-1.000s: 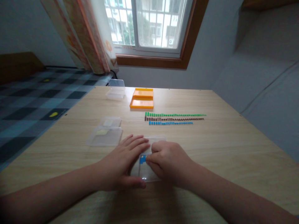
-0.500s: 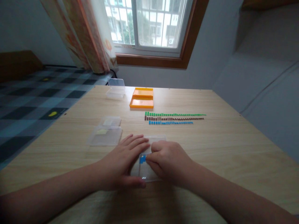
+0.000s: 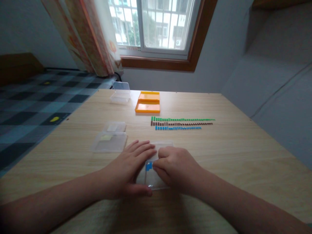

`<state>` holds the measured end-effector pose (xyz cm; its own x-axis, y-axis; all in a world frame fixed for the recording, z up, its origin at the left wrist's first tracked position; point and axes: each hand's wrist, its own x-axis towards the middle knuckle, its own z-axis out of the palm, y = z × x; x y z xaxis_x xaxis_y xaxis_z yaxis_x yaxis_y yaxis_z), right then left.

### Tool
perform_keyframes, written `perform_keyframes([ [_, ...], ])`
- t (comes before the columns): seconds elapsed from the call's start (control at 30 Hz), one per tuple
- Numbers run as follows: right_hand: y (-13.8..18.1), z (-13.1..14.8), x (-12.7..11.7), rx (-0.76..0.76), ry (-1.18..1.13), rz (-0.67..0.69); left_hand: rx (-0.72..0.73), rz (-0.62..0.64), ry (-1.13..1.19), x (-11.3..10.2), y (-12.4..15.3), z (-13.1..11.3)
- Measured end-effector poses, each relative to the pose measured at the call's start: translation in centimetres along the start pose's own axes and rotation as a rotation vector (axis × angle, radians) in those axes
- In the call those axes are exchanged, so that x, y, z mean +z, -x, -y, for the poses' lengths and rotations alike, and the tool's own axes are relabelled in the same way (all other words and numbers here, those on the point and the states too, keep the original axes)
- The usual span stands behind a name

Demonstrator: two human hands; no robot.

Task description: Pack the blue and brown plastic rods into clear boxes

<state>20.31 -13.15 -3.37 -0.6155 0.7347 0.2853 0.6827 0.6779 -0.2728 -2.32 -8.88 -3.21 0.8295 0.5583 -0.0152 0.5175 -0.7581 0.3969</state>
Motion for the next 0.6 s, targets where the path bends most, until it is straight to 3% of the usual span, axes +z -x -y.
perform_keyframes([
  [0.6, -0.05, 0.01, 0.16, -0.011, 0.030, -0.023, 0.008, -0.016, 0.006, 0.02, 0.03, -0.05],
])
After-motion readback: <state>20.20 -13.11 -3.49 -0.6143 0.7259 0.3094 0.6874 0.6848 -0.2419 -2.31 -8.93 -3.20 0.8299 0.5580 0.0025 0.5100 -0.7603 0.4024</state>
